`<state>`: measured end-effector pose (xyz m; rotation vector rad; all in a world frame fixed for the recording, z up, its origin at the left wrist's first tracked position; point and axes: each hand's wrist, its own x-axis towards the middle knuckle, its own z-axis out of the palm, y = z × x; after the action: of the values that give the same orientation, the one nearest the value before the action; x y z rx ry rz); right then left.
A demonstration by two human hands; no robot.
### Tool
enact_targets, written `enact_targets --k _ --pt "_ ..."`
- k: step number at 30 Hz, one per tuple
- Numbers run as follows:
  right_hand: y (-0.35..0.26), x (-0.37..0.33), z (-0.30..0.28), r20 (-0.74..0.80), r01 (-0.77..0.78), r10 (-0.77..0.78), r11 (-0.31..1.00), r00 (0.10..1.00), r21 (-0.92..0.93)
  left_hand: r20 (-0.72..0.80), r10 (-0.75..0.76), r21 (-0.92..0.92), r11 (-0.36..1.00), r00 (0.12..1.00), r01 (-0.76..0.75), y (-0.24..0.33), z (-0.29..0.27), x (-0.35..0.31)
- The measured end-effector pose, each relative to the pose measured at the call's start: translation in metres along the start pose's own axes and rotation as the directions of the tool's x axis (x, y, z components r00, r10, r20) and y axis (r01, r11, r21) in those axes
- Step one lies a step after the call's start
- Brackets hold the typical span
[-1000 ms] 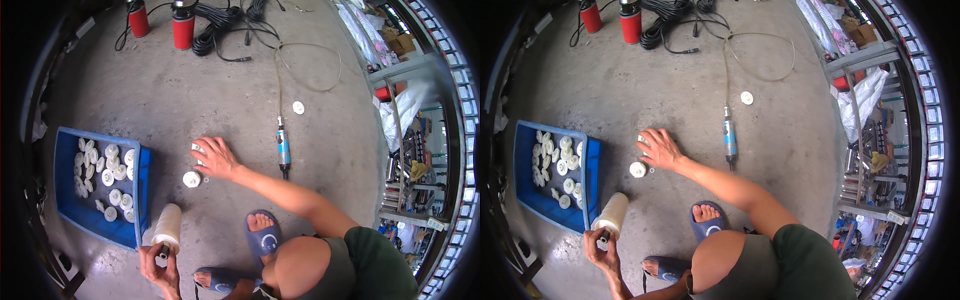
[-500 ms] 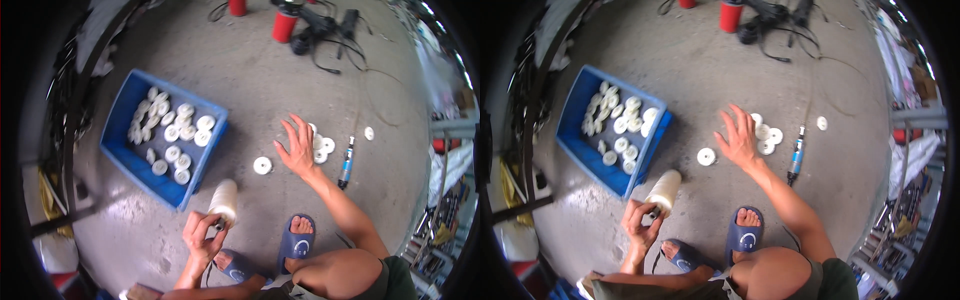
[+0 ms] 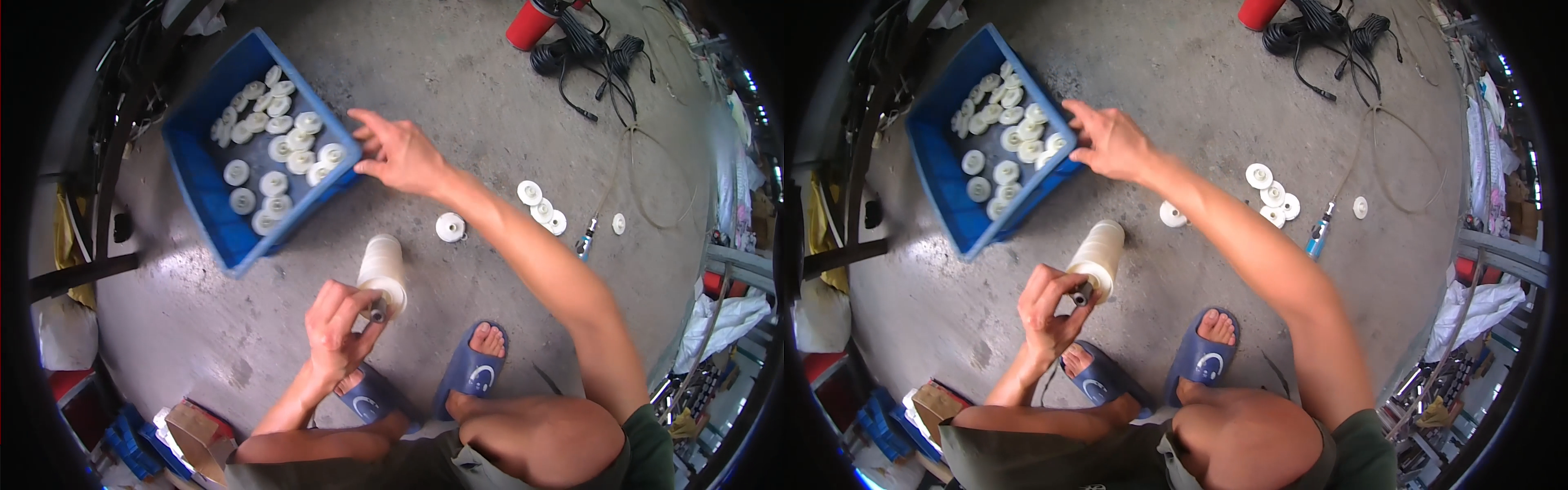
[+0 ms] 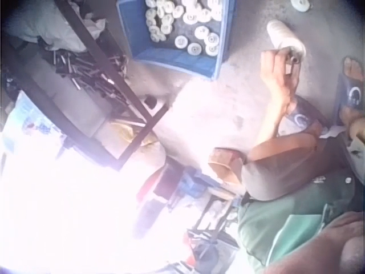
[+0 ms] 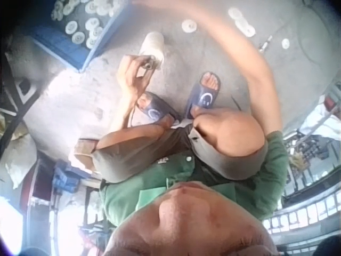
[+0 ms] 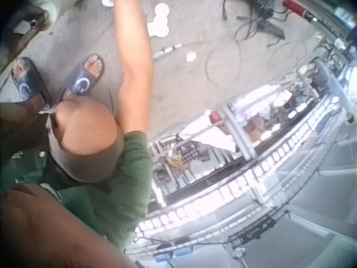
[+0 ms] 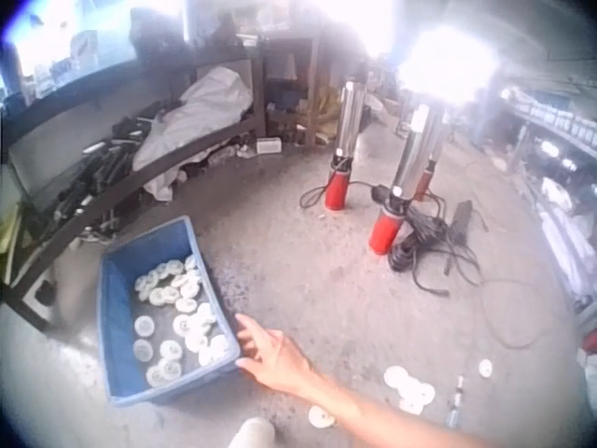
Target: The person assembles several components by hand and using a pneumatic tool, inserting metal rods into plastic discs and adding washers and nuts.
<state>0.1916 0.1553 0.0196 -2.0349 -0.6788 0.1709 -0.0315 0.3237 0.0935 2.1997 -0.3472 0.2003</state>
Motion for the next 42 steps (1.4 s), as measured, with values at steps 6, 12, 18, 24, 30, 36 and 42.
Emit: enact_targets --k 6,12,18,24,30,36,42 --pt "0.001 -0.068 -0.030 -0.147 -0.206 0.206 0.978 0.968 0.018 -0.048 -0.031 0.004 1.000 0.998 0.031 -0.011 -0.014 -0.006" --pt "0.044 -0.206 -0.085 -0.490 -0.449 0.278 0.850 0.826 -0.276 -0.068 0.013 -0.013 1.000 0.998 -0.013 -0.014 -0.010 0.005" --pt "0.118 -0.334 -0.178 -0.687 -0.824 0.459 0.372 0.564 -0.428 -0.083 -0.098 0.009 0.995 0.992 0.099 -0.013 -0.011 -0.005" --pt "0.106 -0.377 -0.171 -0.725 -0.895 0.530 0.201 0.440 -0.397 -0.078 0.025 0.058 0.998 0.997 -0.021 -0.005 -0.003 -0.001" --pt "0.001 -0.271 -0.076 -0.526 -0.523 0.368 0.834 0.767 -0.178 -0.041 0.071 0.086 0.994 0.997 -0.067 -0.013 -0.007 -0.005" --pt "-0.128 -0.157 -0.023 -0.204 0.109 -0.126 0.990 0.971 -0.093 -0.094 0.067 0.017 0.998 0.993 -0.066 -0.012 0.003 0.001" --pt "-0.132 -0.142 -0.010 -0.106 0.193 -0.211 0.968 0.972 -0.158 -0.057 0.061 -0.053 0.997 0.997 -0.064 -0.006 0.011 0.006"
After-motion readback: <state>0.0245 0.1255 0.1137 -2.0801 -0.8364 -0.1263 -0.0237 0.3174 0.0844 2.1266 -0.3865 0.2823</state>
